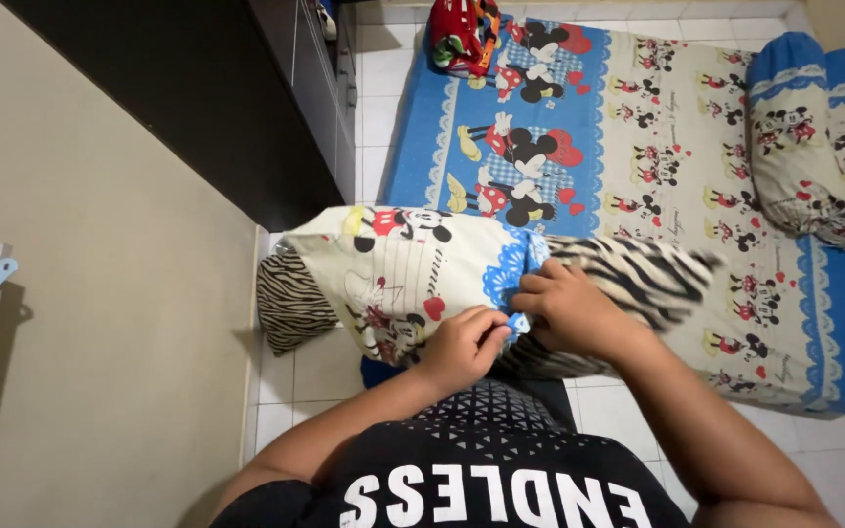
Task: The person picks up a pillowcase and a pillow, then inserts the pillow into the case by hand. They adjust the fabric and corners to fit the pillow inside, then place the finished pillow on the bed.
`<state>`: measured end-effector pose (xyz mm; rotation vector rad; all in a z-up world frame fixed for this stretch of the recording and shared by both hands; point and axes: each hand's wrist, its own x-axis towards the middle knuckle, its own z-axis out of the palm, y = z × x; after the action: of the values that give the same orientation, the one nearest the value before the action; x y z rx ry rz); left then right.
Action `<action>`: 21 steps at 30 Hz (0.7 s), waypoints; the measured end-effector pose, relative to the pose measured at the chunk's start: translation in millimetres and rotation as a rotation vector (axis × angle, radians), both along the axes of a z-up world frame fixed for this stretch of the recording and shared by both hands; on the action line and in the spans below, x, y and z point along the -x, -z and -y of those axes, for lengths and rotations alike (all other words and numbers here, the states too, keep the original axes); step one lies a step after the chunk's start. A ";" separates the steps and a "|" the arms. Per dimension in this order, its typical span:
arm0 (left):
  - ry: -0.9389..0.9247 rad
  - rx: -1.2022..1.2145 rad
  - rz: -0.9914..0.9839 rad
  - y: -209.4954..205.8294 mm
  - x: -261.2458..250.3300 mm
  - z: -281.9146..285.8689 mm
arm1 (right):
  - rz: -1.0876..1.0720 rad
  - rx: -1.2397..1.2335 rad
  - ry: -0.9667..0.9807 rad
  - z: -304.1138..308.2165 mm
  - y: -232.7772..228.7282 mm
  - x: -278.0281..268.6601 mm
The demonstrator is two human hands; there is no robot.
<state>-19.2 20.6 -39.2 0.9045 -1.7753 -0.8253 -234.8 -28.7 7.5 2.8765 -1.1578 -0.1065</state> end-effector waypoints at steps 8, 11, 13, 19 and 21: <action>0.151 -0.259 0.400 12.4 -10.7 -1.1 | 0.116 0.149 -0.033 -8.3 80.0 2.0; 0.199 -0.178 0.512 23.1 -12.4 -3.0 | 0.064 0.270 0.059 -25.4 52.9 -13.5; 0.212 -0.190 0.553 33.2 -11.4 -0.6 | 0.049 0.263 0.074 -34.8 48.8 -14.9; 0.240 -0.317 0.556 73.2 -6.5 -1.7 | -0.002 0.102 0.087 -61.8 149.2 -4.0; 0.275 -0.383 0.487 78.2 -4.7 -0.9 | -0.020 0.099 0.112 -59.3 171.0 0.7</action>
<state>-14.5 21.4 -117.4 1.2023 -2.2416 -1.2290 -235.5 30.7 -163.5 2.7191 -1.2824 -0.0786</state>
